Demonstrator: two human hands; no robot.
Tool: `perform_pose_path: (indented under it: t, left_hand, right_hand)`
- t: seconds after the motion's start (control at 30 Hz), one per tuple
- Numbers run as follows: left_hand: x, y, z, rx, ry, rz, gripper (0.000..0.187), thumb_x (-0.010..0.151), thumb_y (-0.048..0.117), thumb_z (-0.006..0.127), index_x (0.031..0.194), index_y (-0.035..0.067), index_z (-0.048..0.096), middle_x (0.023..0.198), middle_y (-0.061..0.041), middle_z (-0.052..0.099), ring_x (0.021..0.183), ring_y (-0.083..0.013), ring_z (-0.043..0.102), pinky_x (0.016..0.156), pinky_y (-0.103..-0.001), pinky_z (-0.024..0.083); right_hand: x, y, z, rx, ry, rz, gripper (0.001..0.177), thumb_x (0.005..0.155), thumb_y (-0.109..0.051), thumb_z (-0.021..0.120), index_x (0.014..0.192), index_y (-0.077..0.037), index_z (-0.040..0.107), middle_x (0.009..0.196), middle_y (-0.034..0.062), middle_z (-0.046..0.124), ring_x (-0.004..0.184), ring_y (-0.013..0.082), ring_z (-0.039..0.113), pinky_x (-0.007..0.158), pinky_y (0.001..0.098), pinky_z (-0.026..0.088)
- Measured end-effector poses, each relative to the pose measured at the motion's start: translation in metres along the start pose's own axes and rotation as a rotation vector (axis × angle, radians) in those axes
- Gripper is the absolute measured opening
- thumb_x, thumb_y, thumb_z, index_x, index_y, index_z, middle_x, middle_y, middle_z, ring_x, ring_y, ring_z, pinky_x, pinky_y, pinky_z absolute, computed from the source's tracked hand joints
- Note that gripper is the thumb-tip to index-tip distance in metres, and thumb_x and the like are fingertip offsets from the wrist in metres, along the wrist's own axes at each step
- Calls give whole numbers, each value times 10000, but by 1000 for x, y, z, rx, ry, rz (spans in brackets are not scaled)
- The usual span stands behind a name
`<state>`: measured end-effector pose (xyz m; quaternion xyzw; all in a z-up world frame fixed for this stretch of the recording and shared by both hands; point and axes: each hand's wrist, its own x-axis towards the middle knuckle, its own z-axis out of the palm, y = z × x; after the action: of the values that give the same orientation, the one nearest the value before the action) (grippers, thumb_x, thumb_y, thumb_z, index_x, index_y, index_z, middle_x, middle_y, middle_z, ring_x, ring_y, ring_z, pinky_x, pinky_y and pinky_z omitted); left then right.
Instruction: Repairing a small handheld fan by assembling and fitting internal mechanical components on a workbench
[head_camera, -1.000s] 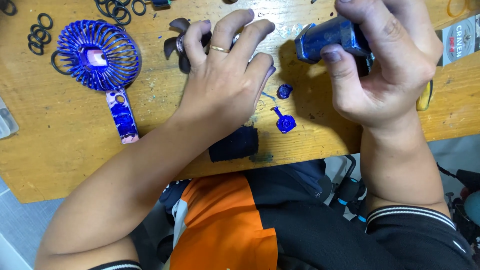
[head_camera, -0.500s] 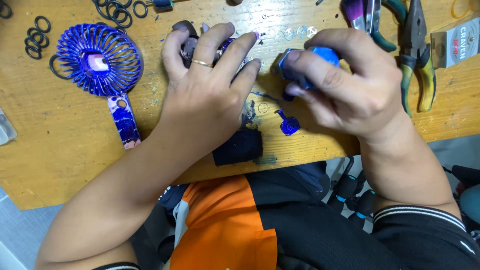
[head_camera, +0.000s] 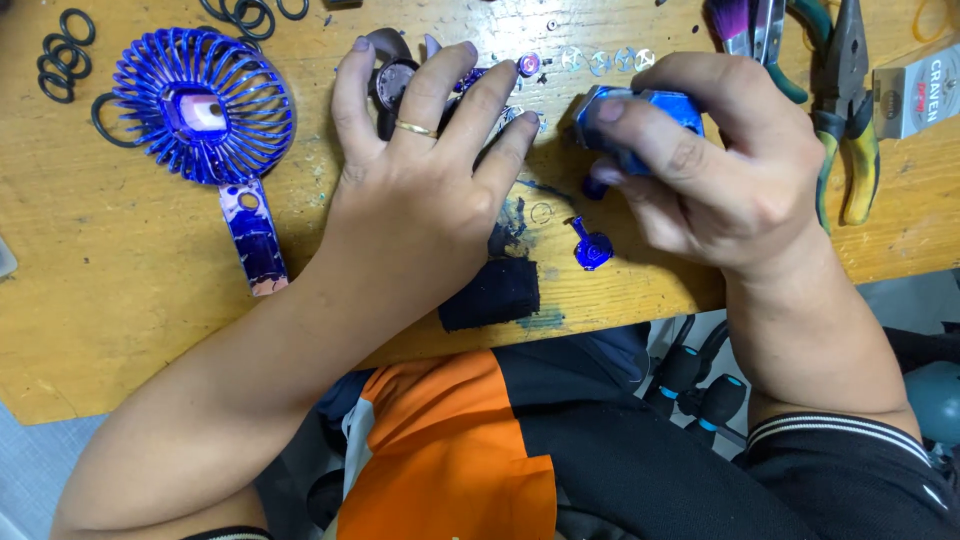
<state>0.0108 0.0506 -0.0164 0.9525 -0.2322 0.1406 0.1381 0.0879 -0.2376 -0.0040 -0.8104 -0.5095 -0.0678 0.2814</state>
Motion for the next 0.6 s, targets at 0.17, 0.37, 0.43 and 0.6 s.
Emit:
perform_pose_path:
  t: [0.17, 0.37, 0.43, 0.6]
  left_hand:
    - [-1, -1, -1, -13, 12, 11, 293, 1204, 120, 689, 1376, 100, 926, 1549, -186, 762, 1442, -424, 636, 1189, -767, 387]
    - [-2, 0, 0, -12, 1, 4, 282, 1213, 149, 693, 1376, 112, 919, 1561, -169, 752, 1467, -408, 623, 1203, -766, 384]
    - [-2, 0, -2, -8, 6, 10, 282, 1215, 133, 694, 1374, 103, 925, 1561, -175, 759, 1464, -410, 626, 1204, -763, 382]
    - [0, -1, -3, 5, 16, 15, 281, 1221, 122, 691, 1364, 106, 932, 1554, -179, 772, 1458, -413, 637, 1202, -763, 382]
  right_hand:
    - [6, -3, 4, -37, -33, -5, 266, 1272, -90, 868, 1474, 76, 821, 1319, 390, 733, 1120, 505, 782, 956, 549, 662]
    - [7, -5, 1, -9, -28, -4, 293, 1262, -146, 813, 1429, 94, 837, 1292, 424, 717, 1102, 544, 769, 943, 579, 643]
    - [8, -5, 3, -33, -34, 7, 286, 1272, -133, 826, 1455, 87, 835, 1312, 406, 714, 1120, 529, 772, 958, 569, 652]
    - [8, -3, 2, -55, -29, -9, 277, 1271, -131, 819, 1452, 79, 832, 1314, 390, 723, 1109, 503, 782, 936, 546, 666]
